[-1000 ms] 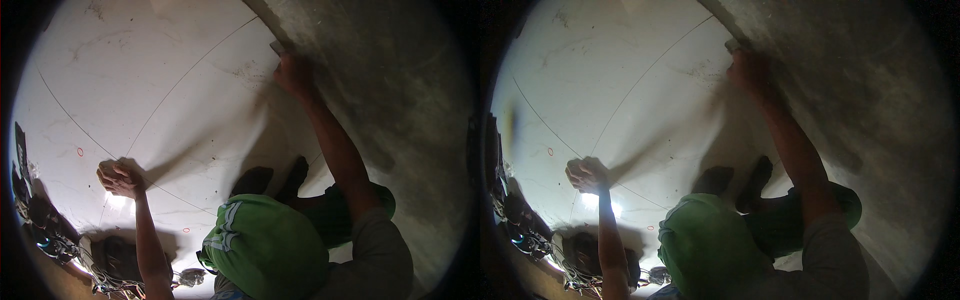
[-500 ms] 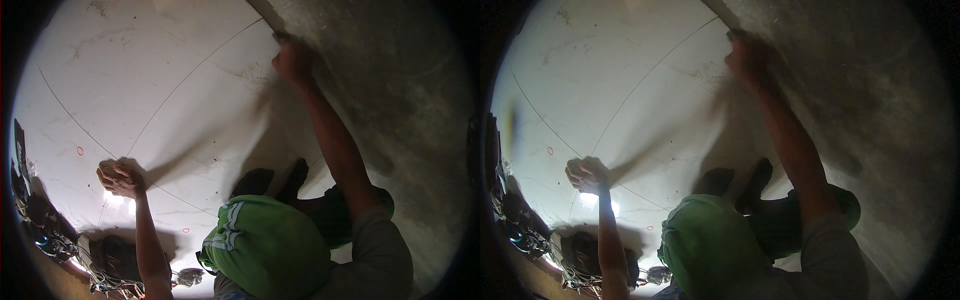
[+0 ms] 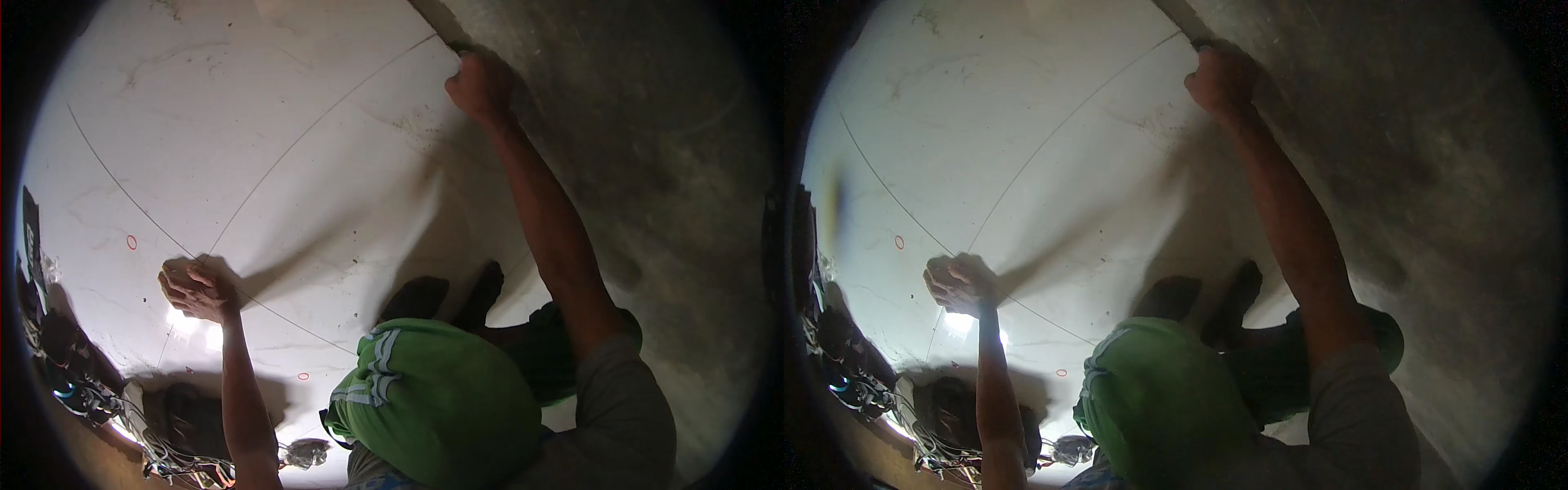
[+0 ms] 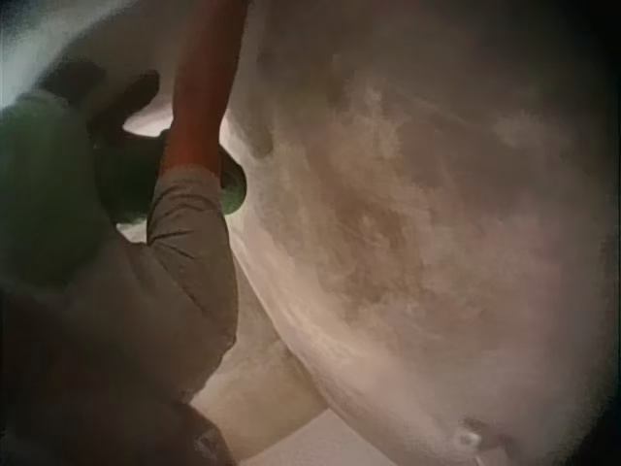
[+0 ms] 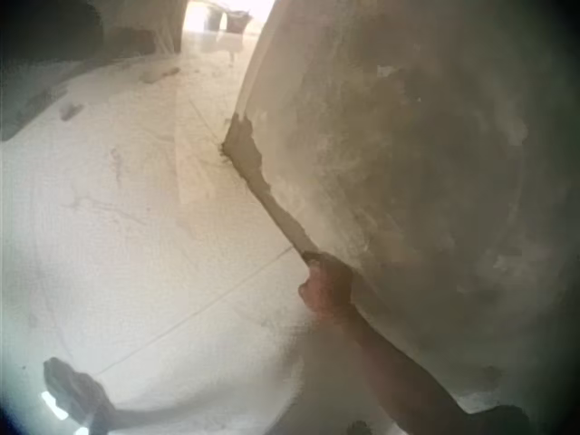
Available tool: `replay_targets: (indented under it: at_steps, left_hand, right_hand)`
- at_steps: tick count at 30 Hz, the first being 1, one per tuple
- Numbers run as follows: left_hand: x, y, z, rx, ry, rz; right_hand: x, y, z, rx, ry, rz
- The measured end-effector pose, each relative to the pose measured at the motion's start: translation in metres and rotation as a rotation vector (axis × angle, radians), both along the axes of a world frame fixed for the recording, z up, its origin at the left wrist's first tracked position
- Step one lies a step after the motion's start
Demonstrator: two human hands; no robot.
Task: The person applies grey grout to the joints between white floor tiles and the wall corner using a metal scraper. They spread the material along the seams, press it into gaps, and remove excess with the tool and their fingers.
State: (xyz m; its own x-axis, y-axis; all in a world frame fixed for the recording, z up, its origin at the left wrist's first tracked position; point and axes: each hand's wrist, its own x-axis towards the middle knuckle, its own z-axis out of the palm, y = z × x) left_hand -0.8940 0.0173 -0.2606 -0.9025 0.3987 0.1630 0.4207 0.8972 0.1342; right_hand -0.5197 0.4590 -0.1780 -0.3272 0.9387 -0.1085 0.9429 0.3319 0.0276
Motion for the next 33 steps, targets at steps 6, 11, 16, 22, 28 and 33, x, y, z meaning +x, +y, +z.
replay_targets:
  at_steps: [6,11,16,22,28,33]
  left_hand:
    - [-0.002,-0.003,-0.003,0.002,0.006,-0.011]
    - [0.000,-0.001,0.000,0.015,0.005,-0.012]
    - [-0.001,-0.002,-0.001,-0.004,-0.001,0.009]
    - [0.000,0.005,0.003,0.050,-0.006,-0.027]
    - [-0.001,-0.001,0.002,0.009,-0.024,0.010]
    - [-0.004,-0.005,-0.009,0.025,0.030,-0.051]
  right_hand:
    - [-0.013,-0.001,-0.006,0.144,-0.029,0.125]
    - [-0.021,-0.002,-0.004,0.129,-0.040,0.137]
    - [-0.023,0.003,-0.009,0.115,-0.037,0.127]
    - [-0.021,0.005,-0.004,0.116,-0.031,0.083]
    - [-0.029,-0.112,-0.011,-0.075,0.020,0.302]
    - [0.016,-0.069,-0.007,0.009,0.022,0.016]
